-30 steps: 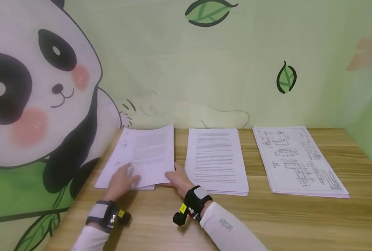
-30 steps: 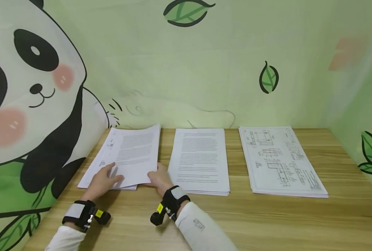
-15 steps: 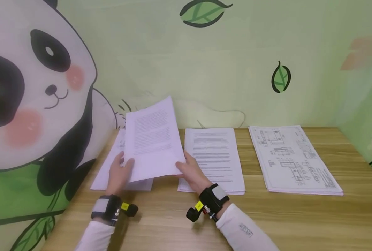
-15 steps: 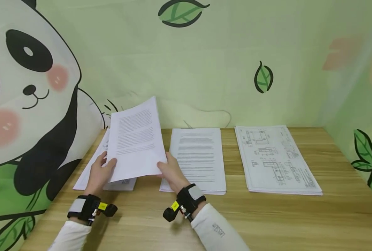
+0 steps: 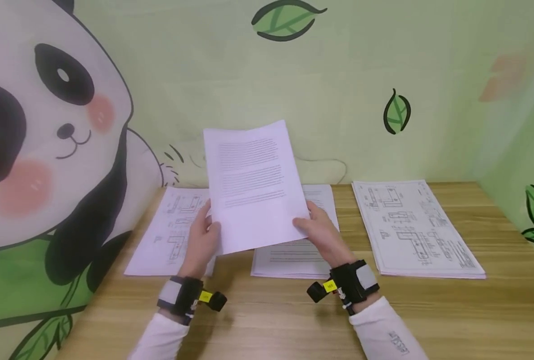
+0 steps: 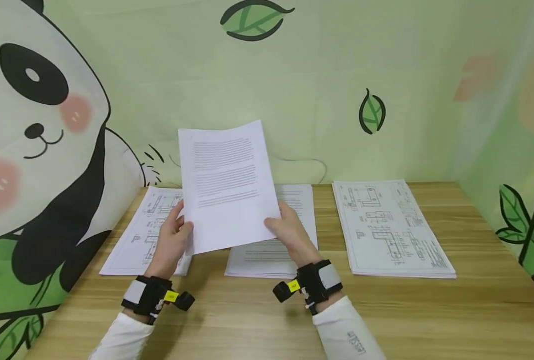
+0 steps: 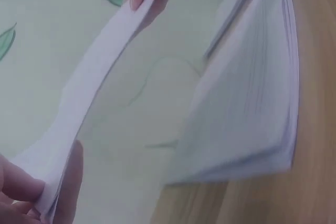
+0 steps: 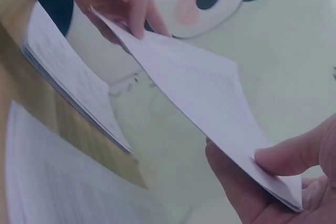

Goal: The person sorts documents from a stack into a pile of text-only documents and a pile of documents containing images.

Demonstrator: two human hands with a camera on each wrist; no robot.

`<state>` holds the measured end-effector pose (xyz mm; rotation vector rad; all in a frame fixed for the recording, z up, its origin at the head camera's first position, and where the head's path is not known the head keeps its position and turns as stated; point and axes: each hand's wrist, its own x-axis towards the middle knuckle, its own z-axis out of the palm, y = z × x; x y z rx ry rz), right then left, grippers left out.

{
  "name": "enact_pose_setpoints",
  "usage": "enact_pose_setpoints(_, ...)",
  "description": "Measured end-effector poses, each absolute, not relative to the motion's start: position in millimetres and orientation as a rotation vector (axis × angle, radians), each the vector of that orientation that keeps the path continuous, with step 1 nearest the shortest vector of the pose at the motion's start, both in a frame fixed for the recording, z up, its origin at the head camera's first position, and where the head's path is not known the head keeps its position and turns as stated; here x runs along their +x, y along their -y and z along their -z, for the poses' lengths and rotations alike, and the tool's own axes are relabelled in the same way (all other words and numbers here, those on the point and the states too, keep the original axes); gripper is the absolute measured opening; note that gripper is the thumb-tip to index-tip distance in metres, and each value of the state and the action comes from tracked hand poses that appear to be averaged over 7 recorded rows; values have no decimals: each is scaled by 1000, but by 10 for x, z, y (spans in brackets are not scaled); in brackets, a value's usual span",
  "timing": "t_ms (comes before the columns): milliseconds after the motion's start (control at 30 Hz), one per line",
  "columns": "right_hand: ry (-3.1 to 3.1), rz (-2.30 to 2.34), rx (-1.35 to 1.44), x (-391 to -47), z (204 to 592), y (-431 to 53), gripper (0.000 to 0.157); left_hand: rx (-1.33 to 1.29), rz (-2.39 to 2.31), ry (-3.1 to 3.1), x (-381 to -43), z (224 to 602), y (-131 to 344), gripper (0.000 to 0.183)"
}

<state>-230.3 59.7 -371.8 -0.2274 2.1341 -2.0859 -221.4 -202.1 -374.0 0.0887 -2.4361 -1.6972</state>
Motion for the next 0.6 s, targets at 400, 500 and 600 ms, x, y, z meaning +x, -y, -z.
enact_pose_setpoints(400,-2377,1832,-32,-2325,3786,-1269,52,-73,1779,2551,-2302,3938,1560,54)
enact_pose_setpoints(500,-2437,1706,-47,-2343,3867,-1388,51,-64,1768,2604,-2343,4050,1521,53)
enact_pose_setpoints(600,-2467,1590,-77,-2371,3953,-1477,48,-78,1691,2646,-2370,4150,1501,52)
